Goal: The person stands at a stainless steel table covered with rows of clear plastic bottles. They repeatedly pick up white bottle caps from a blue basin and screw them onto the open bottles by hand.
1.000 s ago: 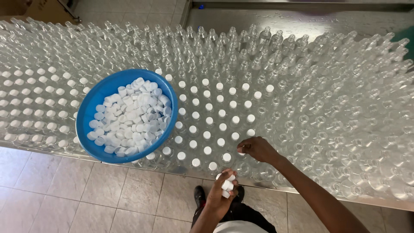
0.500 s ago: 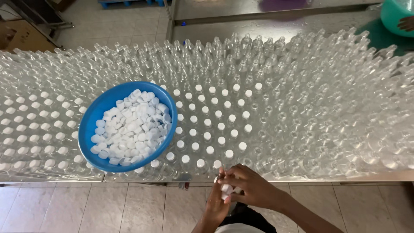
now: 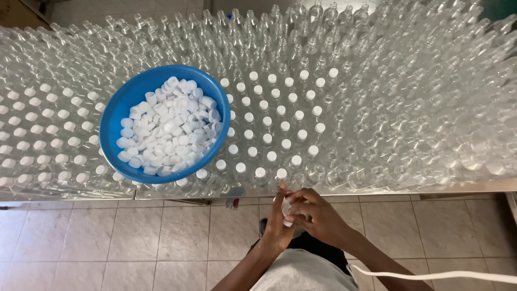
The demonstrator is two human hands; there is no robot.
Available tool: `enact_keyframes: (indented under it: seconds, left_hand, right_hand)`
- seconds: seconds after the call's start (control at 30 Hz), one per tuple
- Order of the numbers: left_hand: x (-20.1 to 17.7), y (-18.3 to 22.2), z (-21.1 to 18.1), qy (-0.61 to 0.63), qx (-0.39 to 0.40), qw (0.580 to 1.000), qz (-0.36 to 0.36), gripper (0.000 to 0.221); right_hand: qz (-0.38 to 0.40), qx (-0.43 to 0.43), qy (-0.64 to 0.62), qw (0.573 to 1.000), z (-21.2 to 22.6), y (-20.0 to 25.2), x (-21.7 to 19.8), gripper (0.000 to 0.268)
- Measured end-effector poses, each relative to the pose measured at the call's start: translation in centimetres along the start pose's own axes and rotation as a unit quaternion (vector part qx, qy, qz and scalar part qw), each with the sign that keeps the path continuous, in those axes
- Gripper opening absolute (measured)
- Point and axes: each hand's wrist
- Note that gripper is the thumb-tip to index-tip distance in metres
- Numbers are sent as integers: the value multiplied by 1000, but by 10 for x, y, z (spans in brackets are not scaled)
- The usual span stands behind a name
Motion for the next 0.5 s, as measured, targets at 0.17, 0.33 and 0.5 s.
enact_keyframes:
  seconds: [0.17,0.33,0.5]
  left_hand:
    - [1,-20,10,47,38,998,-30,26]
    - [4,-46,28,91,56,991,-76,37]
    - [5,-69,51,107,87,989,-44,36]
  right_hand:
    - [-17,68,-89,994,-9,-22,-44,14]
    - [-24,260,-288,921,-89,-39,-79,30]
    - [35,214,-327,920,-138,-32,-125,43]
Point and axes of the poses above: each hand's wrist, its own y-axis away from the middle knuckle, its own x-axis out of the palm, z = x × y, and after that the axes turned 13 degrees about y, right-handed
